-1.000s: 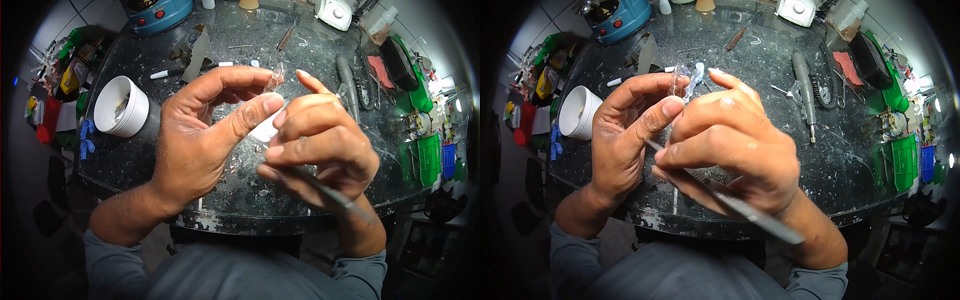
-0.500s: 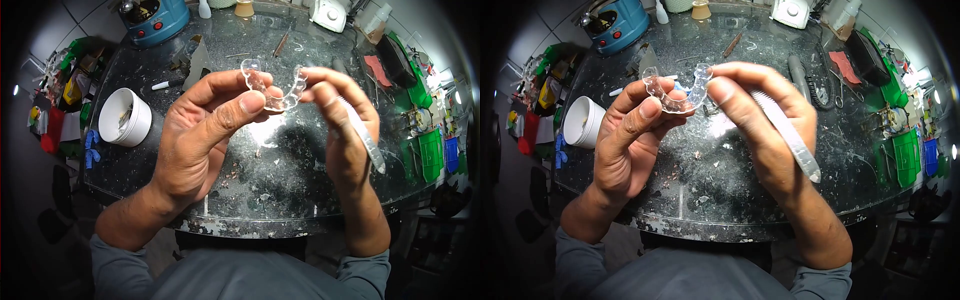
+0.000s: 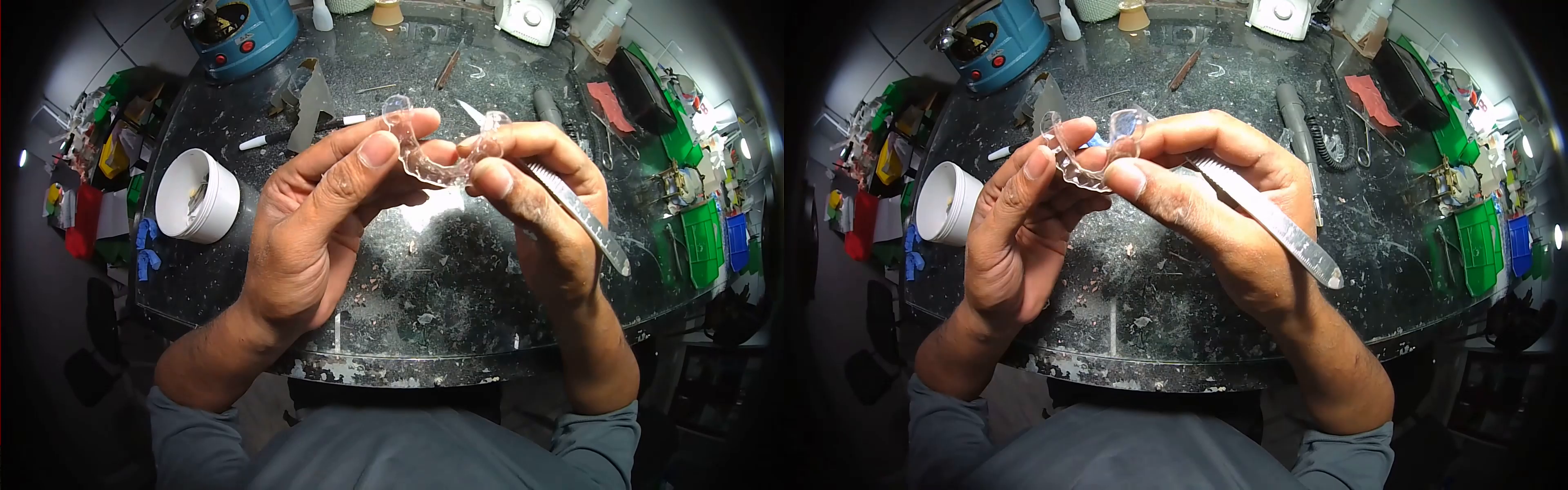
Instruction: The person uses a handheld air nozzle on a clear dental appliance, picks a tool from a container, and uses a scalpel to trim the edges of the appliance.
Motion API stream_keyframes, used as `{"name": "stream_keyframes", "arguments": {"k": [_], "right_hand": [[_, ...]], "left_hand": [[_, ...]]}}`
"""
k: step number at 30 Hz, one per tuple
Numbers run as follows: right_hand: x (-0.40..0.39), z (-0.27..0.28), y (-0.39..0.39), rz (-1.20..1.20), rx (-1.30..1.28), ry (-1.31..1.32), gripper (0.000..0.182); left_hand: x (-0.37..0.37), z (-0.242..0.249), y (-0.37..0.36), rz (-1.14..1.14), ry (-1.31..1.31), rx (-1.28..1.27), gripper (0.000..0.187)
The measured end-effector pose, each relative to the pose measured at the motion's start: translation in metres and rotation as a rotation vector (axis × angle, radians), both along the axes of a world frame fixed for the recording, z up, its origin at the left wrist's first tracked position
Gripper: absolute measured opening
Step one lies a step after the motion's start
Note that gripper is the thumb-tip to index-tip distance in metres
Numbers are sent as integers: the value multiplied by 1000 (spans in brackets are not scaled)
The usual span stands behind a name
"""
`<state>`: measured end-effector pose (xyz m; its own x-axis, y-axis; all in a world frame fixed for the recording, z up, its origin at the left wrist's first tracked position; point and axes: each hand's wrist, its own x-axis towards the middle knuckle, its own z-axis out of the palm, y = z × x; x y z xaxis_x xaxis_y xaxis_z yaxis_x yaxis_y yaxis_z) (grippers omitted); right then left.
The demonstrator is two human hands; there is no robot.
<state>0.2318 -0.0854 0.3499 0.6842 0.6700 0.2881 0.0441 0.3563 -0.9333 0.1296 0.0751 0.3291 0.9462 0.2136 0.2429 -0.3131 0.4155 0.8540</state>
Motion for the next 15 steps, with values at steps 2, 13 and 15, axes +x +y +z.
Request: {"name": "stream_keyframes", "arguments": {"k": [2,13,15], "right_hand": [[0,0,-1,8,17,-20,19],[-4,3,-1,-9,0,20,18],[-1,1,0,-6,22,14,18]], "left_hand": [[0,1,-1,-1,9,6,40],[-1,1,2,10,0,76,40],[-1,5,-4,64,-2,92,40]]}}
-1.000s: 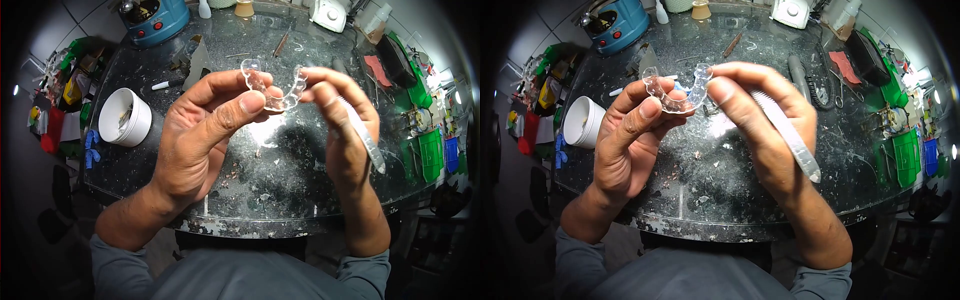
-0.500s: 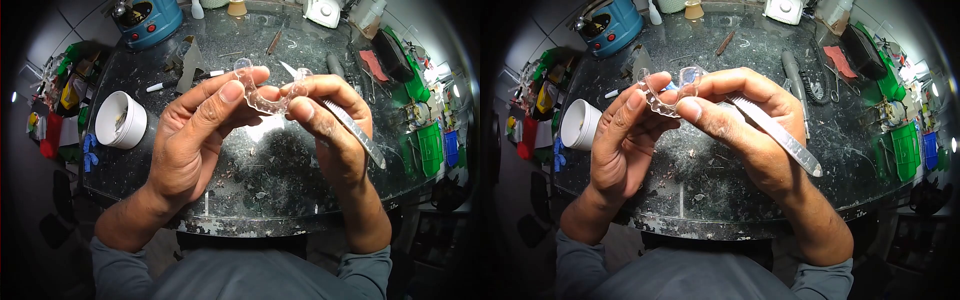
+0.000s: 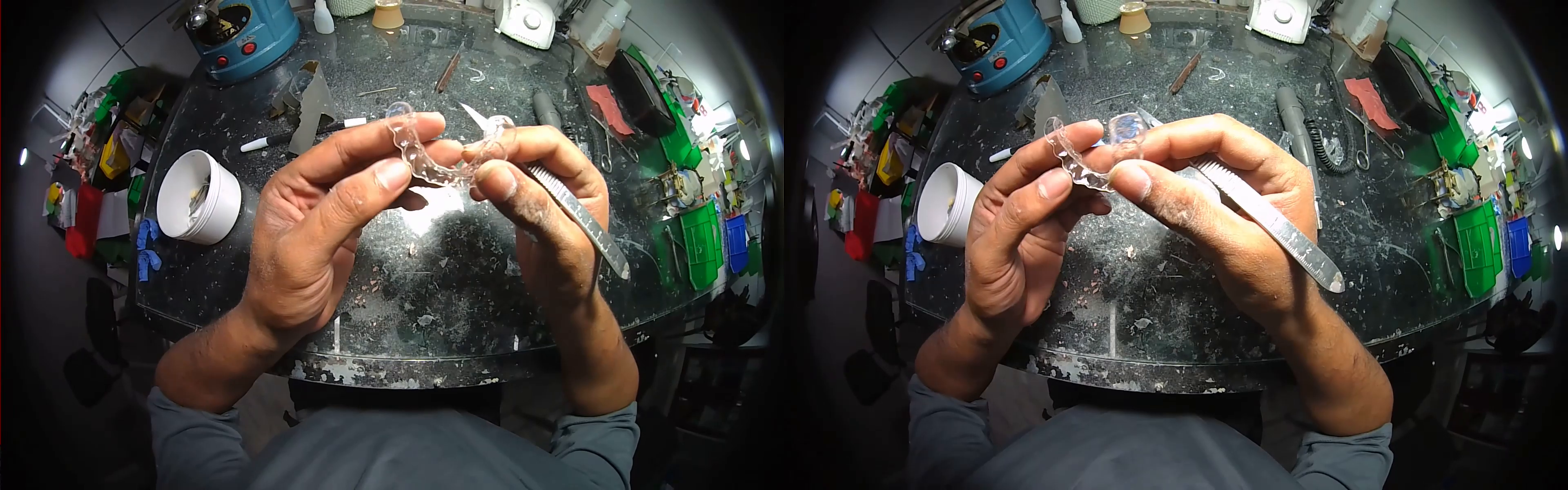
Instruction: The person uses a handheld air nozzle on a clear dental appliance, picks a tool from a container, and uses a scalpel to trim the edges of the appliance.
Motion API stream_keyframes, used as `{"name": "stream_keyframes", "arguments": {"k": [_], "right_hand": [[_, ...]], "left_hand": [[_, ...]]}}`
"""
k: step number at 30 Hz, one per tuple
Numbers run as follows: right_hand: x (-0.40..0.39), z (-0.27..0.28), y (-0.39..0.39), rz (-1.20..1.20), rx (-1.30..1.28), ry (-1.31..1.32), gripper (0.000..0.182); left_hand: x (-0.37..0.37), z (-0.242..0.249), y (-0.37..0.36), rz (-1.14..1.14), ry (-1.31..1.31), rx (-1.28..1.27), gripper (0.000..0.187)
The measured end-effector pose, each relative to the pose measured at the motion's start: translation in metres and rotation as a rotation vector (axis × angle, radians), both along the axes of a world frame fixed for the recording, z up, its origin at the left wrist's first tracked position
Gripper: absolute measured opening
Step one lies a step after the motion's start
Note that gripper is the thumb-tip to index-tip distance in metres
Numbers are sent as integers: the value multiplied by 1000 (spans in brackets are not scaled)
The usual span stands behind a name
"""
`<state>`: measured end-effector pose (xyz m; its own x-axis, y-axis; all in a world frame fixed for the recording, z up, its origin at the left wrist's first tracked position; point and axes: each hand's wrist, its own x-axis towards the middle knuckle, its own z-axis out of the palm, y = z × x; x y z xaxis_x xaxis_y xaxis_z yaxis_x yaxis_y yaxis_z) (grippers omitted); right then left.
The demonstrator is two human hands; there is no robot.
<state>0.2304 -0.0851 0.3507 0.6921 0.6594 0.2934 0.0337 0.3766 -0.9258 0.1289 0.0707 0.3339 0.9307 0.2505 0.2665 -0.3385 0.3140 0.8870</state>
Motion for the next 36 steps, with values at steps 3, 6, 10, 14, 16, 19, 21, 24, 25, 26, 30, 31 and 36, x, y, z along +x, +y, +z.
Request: {"name": "stream_keyframes", "arguments": {"k": [3,6,10,14,16,19,21,24,25,26,30,31,36], "right_hand": [[4,-7,1,-5,0,-25,18],[3,-7,1,-12,-41,-25,18],[-3,0,0,36,-53,55,19],[-3,0,-1,41,-82,-5,19],[-4,0,0,32,-83,13,19],[-1,-4,2,29,-85,-14,20],[-1,-6,3,38,-88,-56,21],[-1,-6,3,37,-98,-62,22],[0,-8,2,84,-106,-41,22],[1,-9,2,132,-113,-19,22],[2,-11,3,221,-149,94,20],[0,-9,3,227,-144,160,20],[2,-10,3,228,-162,117,21]], "left_hand": [[-1,-2,1,59,-26,51,40],[-2,0,2,62,-53,75,40],[-1,0,-1,84,-46,135,42],[-1,0,0,44,40,72,41],[-4,1,4,38,23,156,42],[0,0,0,9,-91,156,47],[0,2,0,-59,-136,67,59],[-3,2,2,103,35,244,52],[-3,3,0,113,4,251,43],[-3,1,1,117,8,249,43],[-2,-2,5,109,-61,410,35],[-1,-3,4,119,-85,414,32],[0,-6,2,139,-157,377,20]]}}
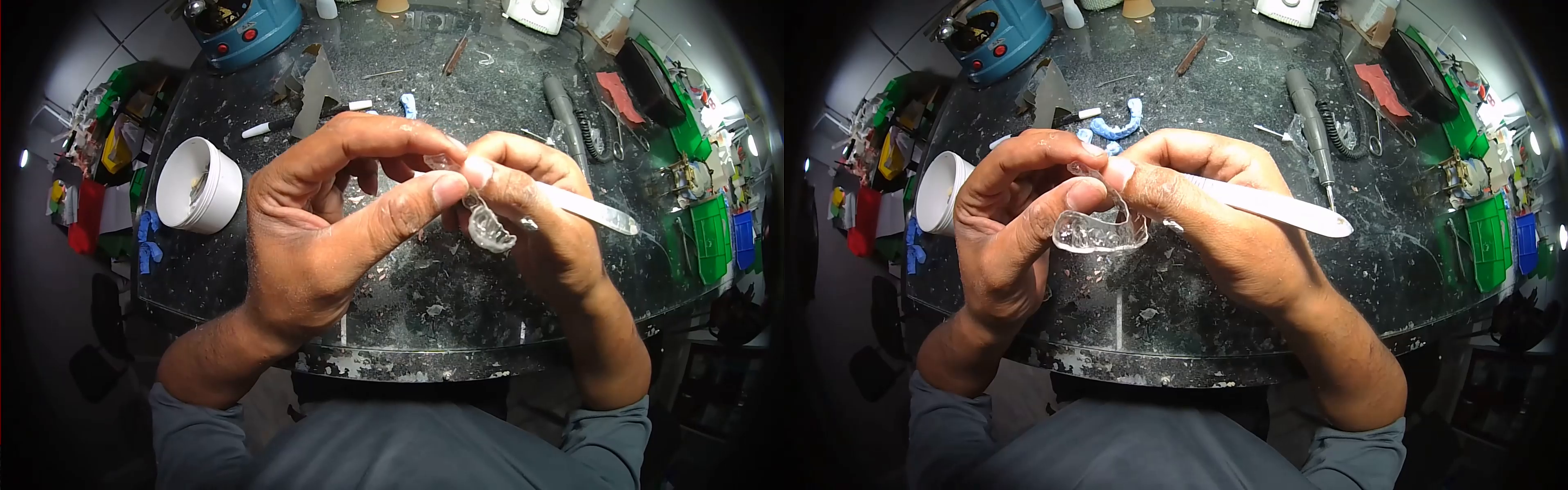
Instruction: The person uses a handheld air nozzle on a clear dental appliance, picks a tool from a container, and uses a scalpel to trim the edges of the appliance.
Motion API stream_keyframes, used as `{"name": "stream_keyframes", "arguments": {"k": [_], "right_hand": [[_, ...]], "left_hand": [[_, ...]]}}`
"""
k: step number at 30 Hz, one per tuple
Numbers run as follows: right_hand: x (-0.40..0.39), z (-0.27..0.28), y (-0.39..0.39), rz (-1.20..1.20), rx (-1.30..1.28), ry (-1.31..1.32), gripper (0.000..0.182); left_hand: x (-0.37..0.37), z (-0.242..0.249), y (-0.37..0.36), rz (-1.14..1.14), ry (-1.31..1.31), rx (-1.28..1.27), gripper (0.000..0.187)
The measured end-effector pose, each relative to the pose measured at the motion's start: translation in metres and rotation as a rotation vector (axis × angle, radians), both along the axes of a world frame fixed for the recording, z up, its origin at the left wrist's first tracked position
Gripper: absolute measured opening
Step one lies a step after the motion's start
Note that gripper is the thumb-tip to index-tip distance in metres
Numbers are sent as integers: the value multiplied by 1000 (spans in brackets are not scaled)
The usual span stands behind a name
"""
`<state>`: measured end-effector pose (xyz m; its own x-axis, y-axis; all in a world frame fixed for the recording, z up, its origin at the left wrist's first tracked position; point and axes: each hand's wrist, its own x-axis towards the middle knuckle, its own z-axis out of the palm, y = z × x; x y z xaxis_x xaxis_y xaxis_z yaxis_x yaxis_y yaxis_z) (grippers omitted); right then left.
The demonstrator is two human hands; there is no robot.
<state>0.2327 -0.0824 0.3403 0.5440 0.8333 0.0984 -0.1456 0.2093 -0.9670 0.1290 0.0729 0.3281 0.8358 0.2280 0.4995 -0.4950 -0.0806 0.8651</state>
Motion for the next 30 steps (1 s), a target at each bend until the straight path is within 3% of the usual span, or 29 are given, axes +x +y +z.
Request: {"name": "stream_keyframes", "arguments": {"k": [3,5,6,8,12,14,18,23,26,28,30], "right_hand": [[-1,-4,2,-2,14,-9,20],[-4,0,1,0,-19,16,20],[-4,0,2,1,-18,12,20],[-4,-1,3,-22,-11,-9,19],[0,-1,2,-36,35,-22,20],[-1,-1,1,-33,29,-9,21],[0,-1,1,-35,23,-37,21],[-3,1,2,-42,-1,-53,20],[-6,2,1,-111,4,-115,18],[-10,6,-2,-245,-77,-373,16],[-9,2,-1,-282,-50,-462,15]], "left_hand": [[-1,2,0,-3,25,-12,15],[-2,0,3,18,20,-20,21],[-3,4,4,15,62,-28,33],[-2,3,4,57,60,-77,36],[-1,9,-2,117,104,-129,32],[-1,6,-3,77,46,7,30],[-2,2,2,22,37,42,24],[0,-1,2,-10,-18,-47,21],[1,1,-1,11,-15,-108,22],[0,5,-3,6,67,-83,24],[-3,2,-4,14,93,-73,27]]}}
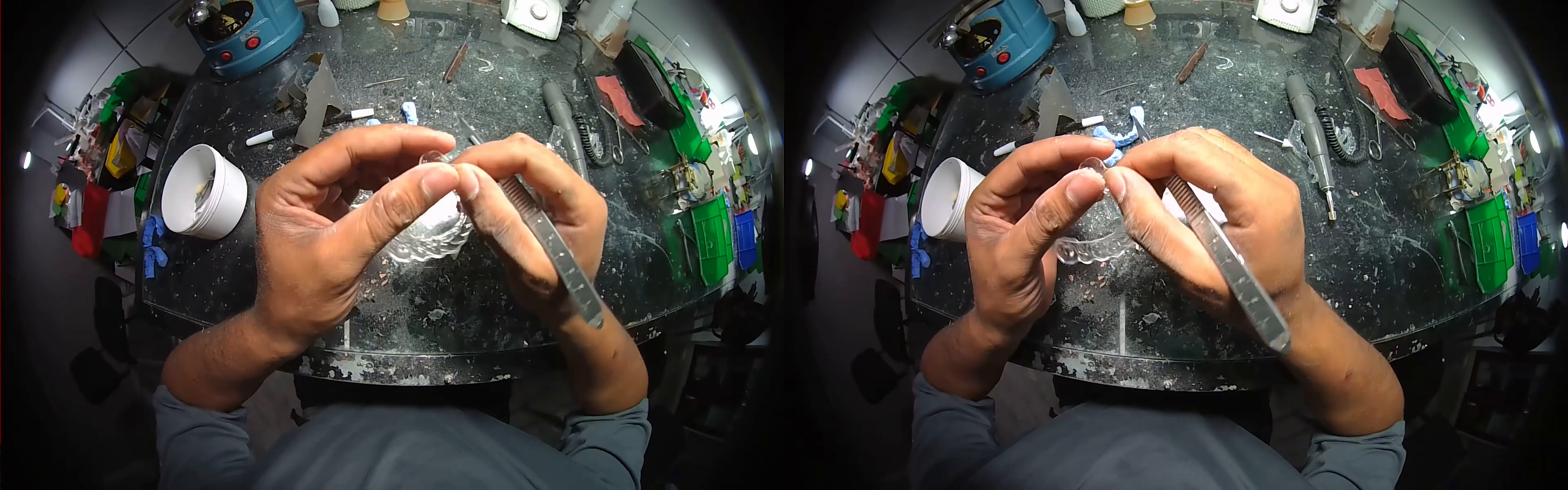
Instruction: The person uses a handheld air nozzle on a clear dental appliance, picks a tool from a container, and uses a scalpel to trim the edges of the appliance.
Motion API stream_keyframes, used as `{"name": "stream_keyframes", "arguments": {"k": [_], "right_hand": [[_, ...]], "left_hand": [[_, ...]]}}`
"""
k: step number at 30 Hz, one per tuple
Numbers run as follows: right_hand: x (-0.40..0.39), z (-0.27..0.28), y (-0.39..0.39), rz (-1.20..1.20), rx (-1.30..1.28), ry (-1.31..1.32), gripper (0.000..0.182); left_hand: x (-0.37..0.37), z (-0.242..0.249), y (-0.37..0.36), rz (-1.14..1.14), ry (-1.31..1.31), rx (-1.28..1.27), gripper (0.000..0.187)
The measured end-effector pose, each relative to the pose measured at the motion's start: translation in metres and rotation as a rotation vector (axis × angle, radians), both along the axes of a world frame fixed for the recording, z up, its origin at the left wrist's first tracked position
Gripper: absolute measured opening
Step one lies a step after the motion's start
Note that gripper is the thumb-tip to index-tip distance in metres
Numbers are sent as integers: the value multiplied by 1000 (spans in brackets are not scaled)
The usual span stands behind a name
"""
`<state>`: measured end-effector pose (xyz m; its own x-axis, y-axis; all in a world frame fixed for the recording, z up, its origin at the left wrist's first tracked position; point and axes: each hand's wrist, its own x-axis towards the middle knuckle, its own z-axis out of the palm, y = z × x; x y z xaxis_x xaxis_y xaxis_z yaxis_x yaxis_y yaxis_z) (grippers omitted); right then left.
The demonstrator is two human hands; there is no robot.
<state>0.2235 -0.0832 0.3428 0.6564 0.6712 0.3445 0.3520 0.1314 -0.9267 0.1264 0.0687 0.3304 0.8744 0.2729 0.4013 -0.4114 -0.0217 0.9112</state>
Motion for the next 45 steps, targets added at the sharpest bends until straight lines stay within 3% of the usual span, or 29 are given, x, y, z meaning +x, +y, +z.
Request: {"name": "stream_keyframes", "arguments": {"k": [2,3,6,8,11,23,34,45], "right_hand": [[1,-4,2,-57,41,-190,13],[0,-1,2,-17,67,-94,13],[5,-6,4,33,69,-154,14],[5,0,0,60,24,-111,15],[3,6,-1,68,18,198,14],[6,4,1,26,28,270,21],[3,5,0,109,40,306,25],[6,3,2,119,67,474,29]], "left_hand": [[-1,2,0,10,25,-119,29],[0,0,2,25,-19,-122,28],[0,0,5,11,-75,-213,27],[1,0,6,-1,-61,-252,28],[2,1,5,-26,-33,-330,28],[0,4,6,-57,0,-365,33],[0,2,3,96,-33,-92,29],[3,-1,4,116,-89,-11,27]]}}
